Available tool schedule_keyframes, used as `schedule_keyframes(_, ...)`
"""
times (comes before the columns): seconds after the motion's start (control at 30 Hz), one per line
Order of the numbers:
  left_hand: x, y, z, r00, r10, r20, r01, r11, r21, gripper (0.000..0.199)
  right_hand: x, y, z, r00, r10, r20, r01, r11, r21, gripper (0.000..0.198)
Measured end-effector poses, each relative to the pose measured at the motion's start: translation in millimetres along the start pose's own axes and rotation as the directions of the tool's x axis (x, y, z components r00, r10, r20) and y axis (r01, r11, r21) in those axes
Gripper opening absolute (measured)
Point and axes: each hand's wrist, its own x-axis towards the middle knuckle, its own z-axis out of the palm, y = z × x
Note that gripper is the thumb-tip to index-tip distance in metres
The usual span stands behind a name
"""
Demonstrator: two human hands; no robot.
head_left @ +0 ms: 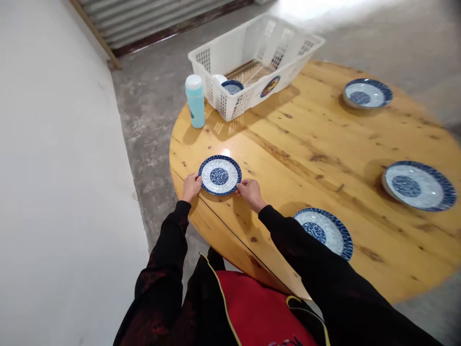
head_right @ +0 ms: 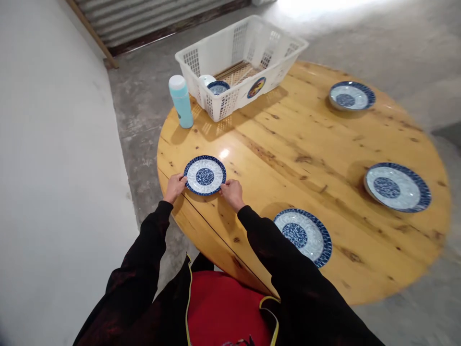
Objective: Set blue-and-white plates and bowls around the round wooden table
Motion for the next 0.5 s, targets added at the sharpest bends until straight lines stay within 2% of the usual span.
schedule_keyframes(0.2,18.5,7.4,0.7,0.999,0.001,0.032,-0.002,0.999,0.037,0.022,4.1,-5.5,6.2,0.999,0.026,-0.039,-0.023,0.996,0.084,0.016)
schedule_keyframes(0.37,29.3,12.6,-2.7,0.999,0.022,0.044,-0.027,0.993,0.114,0.026,3.8,-5.6,11.3,0.999,0.043,-0.026,-0.038,0.984,0.172,0.017)
schedule_keyframes(0.5,34.0,12.2,-4.6,0.997,0.022,0.07,-0.028,0.996,0.086,0.026,-1.3,-8.3,12.9,0.999,0.05,-0.002,-0.048,0.968,0.245,0.015)
